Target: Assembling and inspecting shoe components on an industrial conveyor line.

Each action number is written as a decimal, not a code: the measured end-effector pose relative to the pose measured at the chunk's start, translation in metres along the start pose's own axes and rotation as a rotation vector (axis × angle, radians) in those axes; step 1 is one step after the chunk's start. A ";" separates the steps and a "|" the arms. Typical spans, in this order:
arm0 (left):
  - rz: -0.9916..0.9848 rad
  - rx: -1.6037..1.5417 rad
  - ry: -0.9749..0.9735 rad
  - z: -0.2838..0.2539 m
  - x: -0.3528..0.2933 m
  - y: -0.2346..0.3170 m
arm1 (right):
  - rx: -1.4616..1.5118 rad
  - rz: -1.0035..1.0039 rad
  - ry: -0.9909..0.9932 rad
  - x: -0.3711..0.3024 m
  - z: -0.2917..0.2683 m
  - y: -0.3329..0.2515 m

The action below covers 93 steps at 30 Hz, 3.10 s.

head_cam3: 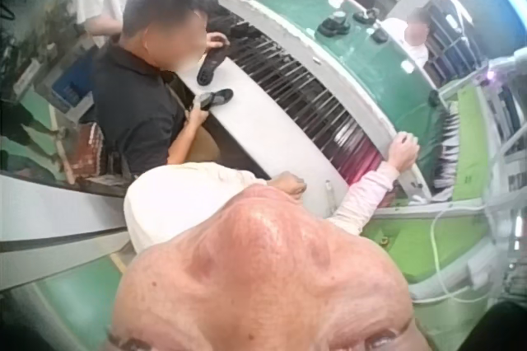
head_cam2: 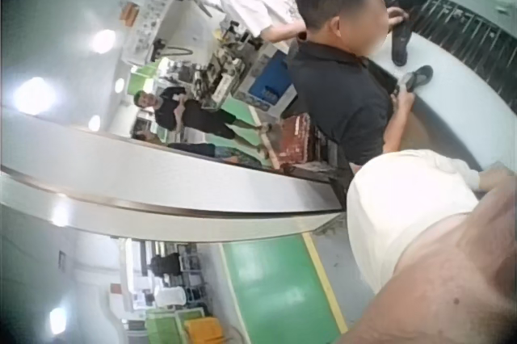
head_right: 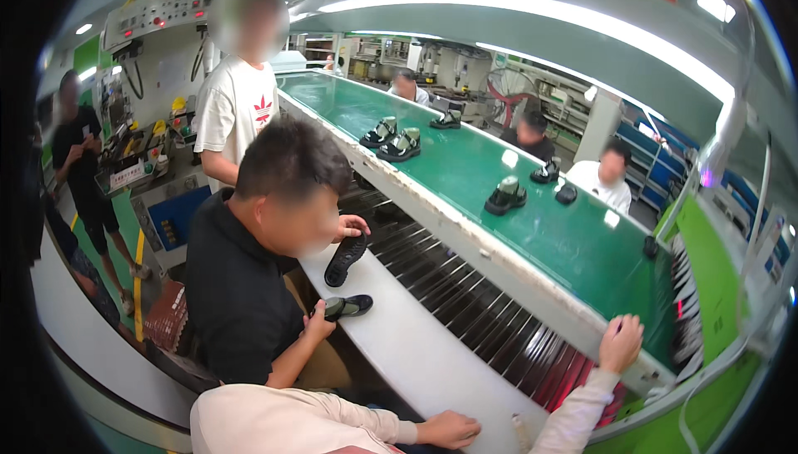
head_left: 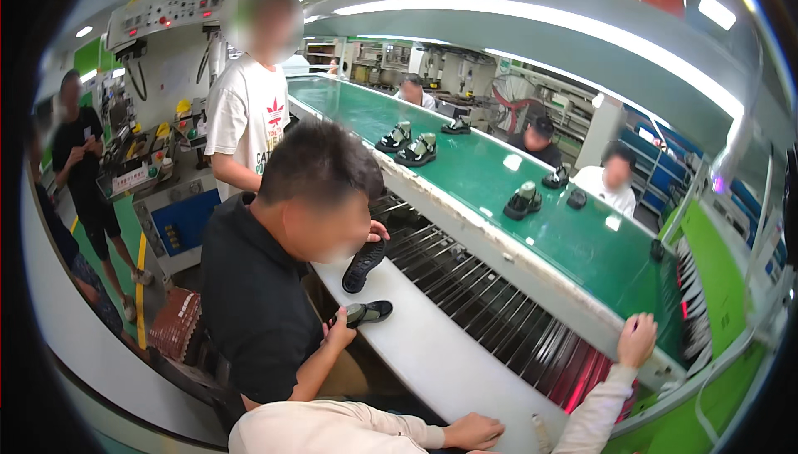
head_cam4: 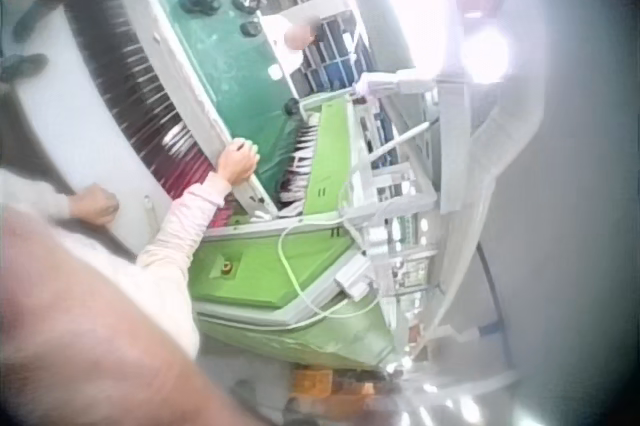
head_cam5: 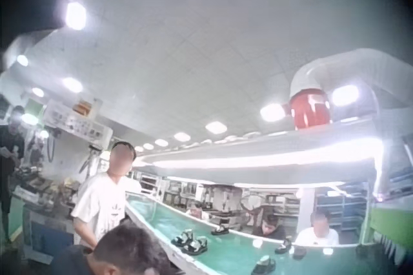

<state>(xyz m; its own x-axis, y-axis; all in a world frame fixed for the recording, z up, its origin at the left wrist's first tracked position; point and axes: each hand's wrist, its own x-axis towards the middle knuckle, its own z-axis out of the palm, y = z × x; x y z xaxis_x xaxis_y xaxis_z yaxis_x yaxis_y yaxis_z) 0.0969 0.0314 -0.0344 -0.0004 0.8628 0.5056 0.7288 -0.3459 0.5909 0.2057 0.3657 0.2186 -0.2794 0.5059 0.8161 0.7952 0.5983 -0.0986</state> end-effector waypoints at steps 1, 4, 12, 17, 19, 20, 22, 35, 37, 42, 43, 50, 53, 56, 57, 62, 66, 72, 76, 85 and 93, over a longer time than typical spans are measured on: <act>-0.013 0.013 0.029 0.002 -0.001 0.001 | 0.014 0.026 -0.025 -0.002 -0.005 -0.003; -0.032 0.049 0.092 0.005 -0.006 0.005 | 0.004 0.060 -0.038 -0.010 -0.012 -0.002; -0.162 -0.002 -0.054 -0.013 -0.007 0.016 | -0.033 -0.040 0.076 -0.013 -0.022 -0.020; -0.119 -0.084 0.049 -0.023 0.010 -0.004 | -0.011 -0.041 0.103 -0.001 -0.008 -0.023; -0.181 -0.164 0.046 -0.027 0.012 -0.007 | 0.026 -0.059 0.108 0.006 -0.005 -0.024; -0.175 -0.187 0.063 -0.027 0.013 -0.007 | 0.053 -0.069 0.129 0.005 -0.003 -0.022; -0.120 -0.143 0.072 -0.026 0.012 -0.007 | 0.042 -0.053 0.147 0.001 0.000 -0.021; -0.128 0.078 0.089 -0.019 0.001 0.012 | 0.077 -0.017 0.200 -0.009 -0.005 -0.023; -0.130 0.099 0.091 -0.018 0.002 0.013 | 0.086 -0.016 0.213 -0.010 -0.004 -0.024; -0.142 0.164 0.101 -0.011 0.008 0.013 | 0.079 -0.004 0.236 -0.009 -0.003 -0.020; -0.139 0.158 0.106 -0.010 0.009 0.014 | 0.080 -0.010 0.258 -0.008 -0.002 -0.019; -0.170 0.190 0.161 -0.010 0.011 0.016 | 0.124 -0.029 0.278 -0.006 0.001 -0.023; -0.168 0.196 0.188 -0.006 0.011 0.016 | 0.109 -0.039 0.302 -0.007 0.001 -0.019; -0.200 0.208 0.202 -0.005 0.014 0.019 | 0.111 -0.042 0.323 -0.006 0.002 -0.018; -0.213 0.224 0.207 -0.004 0.013 0.019 | 0.123 -0.046 0.318 -0.006 0.003 -0.019; -0.220 0.269 0.235 -0.001 0.011 0.016 | 0.144 -0.067 0.322 -0.005 0.002 -0.019; -0.248 0.277 0.245 -0.003 0.012 0.019 | 0.155 -0.075 0.291 -0.005 0.004 -0.018; -0.237 0.220 0.242 -0.005 0.014 0.018 | 0.109 -0.058 0.283 -0.004 0.003 -0.014; -0.227 0.187 0.244 -0.006 0.012 0.020 | 0.094 -0.044 0.254 -0.004 0.003 -0.017; -0.202 0.151 0.219 -0.011 0.008 0.018 | 0.040 -0.050 0.218 -0.006 0.000 -0.015; -0.116 0.103 0.247 -0.011 0.000 0.007 | -0.011 -0.064 0.195 -0.004 0.004 -0.012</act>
<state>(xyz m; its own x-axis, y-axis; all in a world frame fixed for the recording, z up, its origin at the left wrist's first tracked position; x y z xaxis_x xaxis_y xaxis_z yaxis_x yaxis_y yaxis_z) 0.0942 0.0251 -0.0230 -0.2450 0.7742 0.5836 0.7802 -0.2000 0.5927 0.1947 0.3593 0.2141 -0.2206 0.3364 0.9155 0.7853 0.6180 -0.0379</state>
